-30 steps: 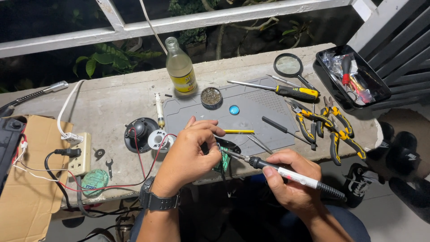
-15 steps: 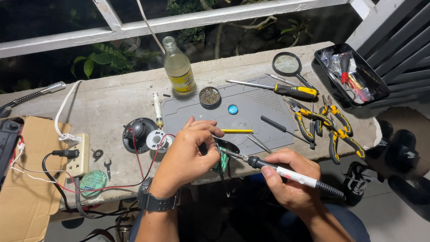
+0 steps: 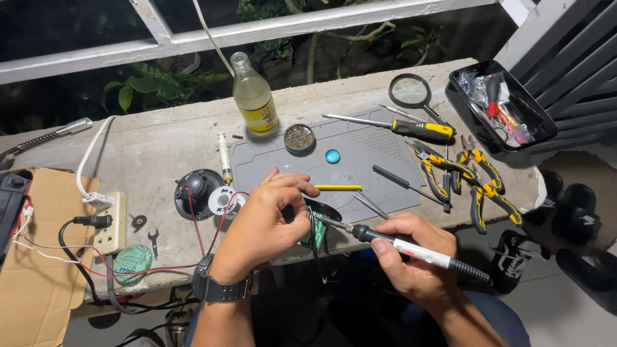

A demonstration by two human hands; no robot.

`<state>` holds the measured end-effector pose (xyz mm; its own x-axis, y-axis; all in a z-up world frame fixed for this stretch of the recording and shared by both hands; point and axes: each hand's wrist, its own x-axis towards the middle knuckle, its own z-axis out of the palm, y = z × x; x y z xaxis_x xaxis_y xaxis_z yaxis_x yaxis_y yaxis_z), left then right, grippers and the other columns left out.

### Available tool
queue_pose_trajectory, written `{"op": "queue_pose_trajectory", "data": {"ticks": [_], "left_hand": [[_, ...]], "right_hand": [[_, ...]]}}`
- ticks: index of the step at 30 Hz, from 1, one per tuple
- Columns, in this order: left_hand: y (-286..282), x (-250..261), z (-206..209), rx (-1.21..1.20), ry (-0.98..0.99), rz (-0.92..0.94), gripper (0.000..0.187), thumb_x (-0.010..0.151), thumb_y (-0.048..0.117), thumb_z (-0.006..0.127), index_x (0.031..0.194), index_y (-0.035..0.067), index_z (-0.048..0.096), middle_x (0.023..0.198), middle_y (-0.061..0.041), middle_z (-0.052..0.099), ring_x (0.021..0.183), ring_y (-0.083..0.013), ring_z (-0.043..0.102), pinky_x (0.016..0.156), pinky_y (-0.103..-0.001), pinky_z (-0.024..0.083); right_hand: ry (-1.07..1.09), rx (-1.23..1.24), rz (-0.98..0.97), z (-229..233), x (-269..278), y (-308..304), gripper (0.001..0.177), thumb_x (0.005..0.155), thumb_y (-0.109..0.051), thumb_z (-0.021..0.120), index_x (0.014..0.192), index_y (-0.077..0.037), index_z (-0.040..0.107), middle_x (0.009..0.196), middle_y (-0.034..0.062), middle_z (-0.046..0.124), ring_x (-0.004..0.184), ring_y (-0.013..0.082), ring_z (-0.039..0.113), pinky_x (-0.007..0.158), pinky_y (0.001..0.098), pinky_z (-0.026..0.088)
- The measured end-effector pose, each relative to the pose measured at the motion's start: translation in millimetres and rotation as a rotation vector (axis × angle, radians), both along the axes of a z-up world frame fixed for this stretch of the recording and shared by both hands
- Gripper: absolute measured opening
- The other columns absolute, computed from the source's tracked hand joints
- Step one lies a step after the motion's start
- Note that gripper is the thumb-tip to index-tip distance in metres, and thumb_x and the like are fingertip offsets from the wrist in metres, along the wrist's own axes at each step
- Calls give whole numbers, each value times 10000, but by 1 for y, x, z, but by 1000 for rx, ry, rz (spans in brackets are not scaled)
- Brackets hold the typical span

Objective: Soldering wires and components onto a circuit board at a workbench.

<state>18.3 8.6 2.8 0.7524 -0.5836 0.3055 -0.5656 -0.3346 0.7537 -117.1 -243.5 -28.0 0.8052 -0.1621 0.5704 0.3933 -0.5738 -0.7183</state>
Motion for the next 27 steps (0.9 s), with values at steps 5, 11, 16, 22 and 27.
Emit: {"op": "queue_pose_trajectory", "data": {"ticks": [5,11,16,22,27], "left_hand": [[1,0,3,-1,14,-8,134,829,63,657,719,120,607,1209,-23,917,1378,-242,783,1400,-660,264],[2,1,3,-22,55,-5,191,828,65,624,687,136,516,1216,-57,926,1389,-258,784,1409,-658,260],[4,3,-3,-85,78,-19,241,880,48,580,725,156,431,1210,-45,925,1372,-256,793,1398,-659,267],[2,2,-6,-44,-9,-36,174,891,101,614,742,157,545,1200,20,917,1346,-254,780,1354,-653,291],[3,2,-8,-151,-73,-56,181,877,36,593,751,139,513,1097,-23,888,1159,-249,803,1108,-471,528]], "right_hand": [[6,13,11,-2,-1,0,191,962,-256,788,1027,-77,776,875,44,803,682,156,699,673,281,559],[10,44,9,-4,-3,-2,177,965,-235,786,1039,-75,771,893,53,813,696,155,716,683,274,569],[-48,65,3,1,-6,-5,199,982,-204,758,1051,-18,748,944,119,824,823,230,785,741,303,608],[-94,92,-25,-7,-12,-2,175,1003,-165,723,1047,5,723,935,151,796,836,270,775,818,341,631],[-85,270,-113,-19,-7,16,288,1206,-96,602,1489,-60,638,1098,154,880,830,253,900,852,323,764]]}}
